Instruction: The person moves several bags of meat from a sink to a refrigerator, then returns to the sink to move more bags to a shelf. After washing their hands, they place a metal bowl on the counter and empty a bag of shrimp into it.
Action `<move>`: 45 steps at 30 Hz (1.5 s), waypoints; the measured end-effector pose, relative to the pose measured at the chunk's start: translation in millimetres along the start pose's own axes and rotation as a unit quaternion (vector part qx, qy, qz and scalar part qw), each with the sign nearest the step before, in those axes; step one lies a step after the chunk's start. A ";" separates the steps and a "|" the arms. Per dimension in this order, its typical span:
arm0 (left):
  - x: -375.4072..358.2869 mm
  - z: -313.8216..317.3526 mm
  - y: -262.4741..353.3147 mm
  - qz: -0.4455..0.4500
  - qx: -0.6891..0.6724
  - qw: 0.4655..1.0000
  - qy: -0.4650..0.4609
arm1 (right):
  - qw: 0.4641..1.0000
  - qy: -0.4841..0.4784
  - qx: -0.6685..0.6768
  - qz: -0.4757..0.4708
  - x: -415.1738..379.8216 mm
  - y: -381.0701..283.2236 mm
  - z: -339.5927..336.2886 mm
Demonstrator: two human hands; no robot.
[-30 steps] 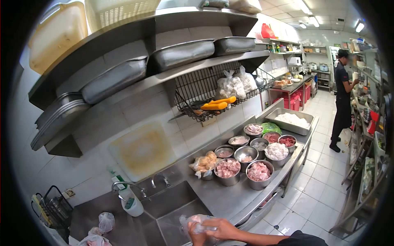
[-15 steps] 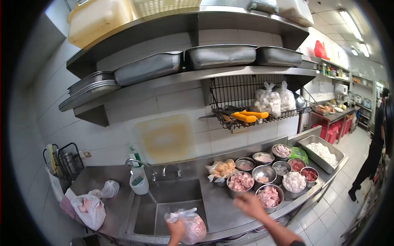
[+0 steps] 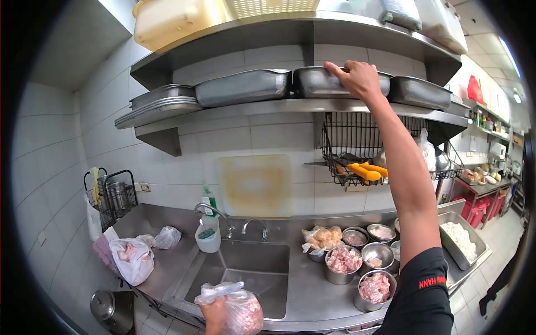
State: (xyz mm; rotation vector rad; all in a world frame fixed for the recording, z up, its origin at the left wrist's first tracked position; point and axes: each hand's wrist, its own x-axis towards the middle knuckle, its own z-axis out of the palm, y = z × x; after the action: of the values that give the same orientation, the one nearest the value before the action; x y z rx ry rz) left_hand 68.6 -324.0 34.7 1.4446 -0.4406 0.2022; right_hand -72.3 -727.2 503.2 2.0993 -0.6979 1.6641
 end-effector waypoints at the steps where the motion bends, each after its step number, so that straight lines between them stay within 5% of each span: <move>1: 2.3 -6.3 0.2 0.002 -0.006 1.000 0.003 | 0.999 0.037 -0.004 -0.009 -4.4 -1.1 1.0; 8: 31.2 -41.4 -16.1 -0.047 0.018 0.998 -0.045 | 0.924 0.350 -0.101 -0.118 -47.4 -28.4 -37.2; 10: 41.4 -53.2 -8.2 -0.088 0.094 0.982 -0.140 | 0.924 0.354 -0.073 -0.124 -62.2 -28.2 -45.1; 12: 40.8 -48.8 8.2 -0.115 0.070 0.983 -0.127 | 0.906 0.386 -0.065 -0.161 -71.2 -23.2 -49.4; 21: 60.0 -42.4 -21.7 -0.102 0.084 0.978 -0.164 | 0.921 0.346 -0.048 -0.175 -117.2 -22.2 -67.1; 24: 51.5 -34.7 -2.1 -0.024 0.115 0.980 -0.161 | 0.919 0.346 -0.052 -0.183 -118.5 -21.7 -69.0; 27: 42.3 -33.7 17.5 -0.087 0.090 0.977 -0.170 | 0.918 0.343 -0.051 -0.195 -124.4 -24.5 -67.7; 33: 34.2 -40.3 2.0 -0.048 0.059 0.979 -0.188 | 0.910 0.361 -0.048 -0.200 -117.1 -25.8 -69.5; 36: 23.5 -39.7 13.6 -0.089 0.066 0.986 -0.125 | 0.911 0.360 -0.055 -0.193 -101.3 -25.2 -75.5; 40: 22.5 -48.9 -14.7 0.072 0.089 0.987 -0.110 | 0.920 0.346 -0.071 -0.173 -70.6 -22.6 -79.7; 41: 18.4 -46.3 -5.7 -0.007 -0.012 0.995 -0.094 | 0.924 0.339 -0.071 -0.160 -64.0 -21.0 -77.6; 45: 10.9 -50.0 4.9 -0.043 -0.016 0.994 -0.100 | 0.944 0.305 -0.065 -0.108 -44.1 -18.0 -75.4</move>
State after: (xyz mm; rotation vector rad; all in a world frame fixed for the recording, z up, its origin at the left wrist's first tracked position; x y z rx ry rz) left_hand 84.9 -275.6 40.4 1.4558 -0.5414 -0.0199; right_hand -129.0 -663.2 478.3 1.3847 -0.3478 1.9267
